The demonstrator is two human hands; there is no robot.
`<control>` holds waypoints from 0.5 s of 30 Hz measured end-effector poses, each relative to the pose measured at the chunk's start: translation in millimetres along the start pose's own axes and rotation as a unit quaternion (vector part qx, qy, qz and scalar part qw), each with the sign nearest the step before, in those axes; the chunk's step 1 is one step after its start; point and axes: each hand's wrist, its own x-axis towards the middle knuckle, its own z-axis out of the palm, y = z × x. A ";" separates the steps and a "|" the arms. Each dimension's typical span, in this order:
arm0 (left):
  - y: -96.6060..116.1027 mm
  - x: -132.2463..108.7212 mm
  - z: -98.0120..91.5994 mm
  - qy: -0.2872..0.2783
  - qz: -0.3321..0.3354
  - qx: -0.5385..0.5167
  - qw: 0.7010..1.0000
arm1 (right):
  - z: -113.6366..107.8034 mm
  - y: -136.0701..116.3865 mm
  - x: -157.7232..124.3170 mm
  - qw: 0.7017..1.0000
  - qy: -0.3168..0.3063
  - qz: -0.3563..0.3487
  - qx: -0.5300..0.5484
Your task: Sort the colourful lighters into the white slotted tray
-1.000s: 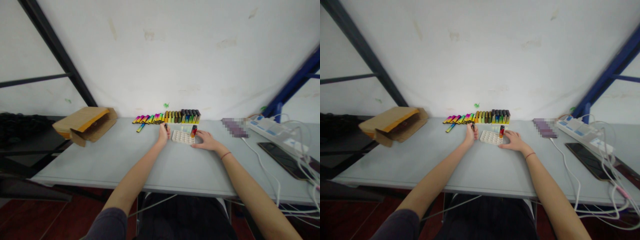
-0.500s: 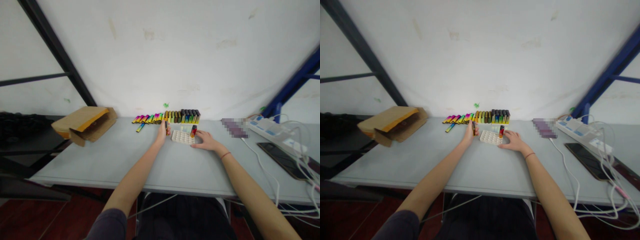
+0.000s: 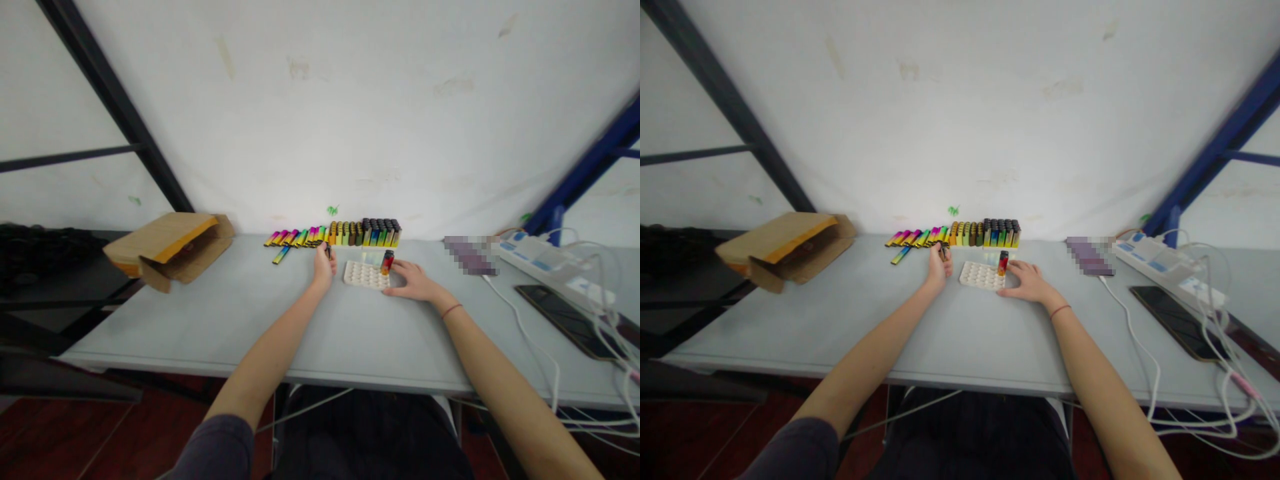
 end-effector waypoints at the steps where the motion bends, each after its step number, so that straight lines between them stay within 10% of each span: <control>1: -0.1 -0.4 0.6 0.005 -0.003 -0.001 1.000 | -0.6 -0.6 0.0 1.000 -0.002 0.001 0.000; 15: -2.2 -1.0 2.0 0.024 0.002 -0.021 0.999 | -3.5 -8.1 -0.3 1.000 -0.008 0.013 -0.002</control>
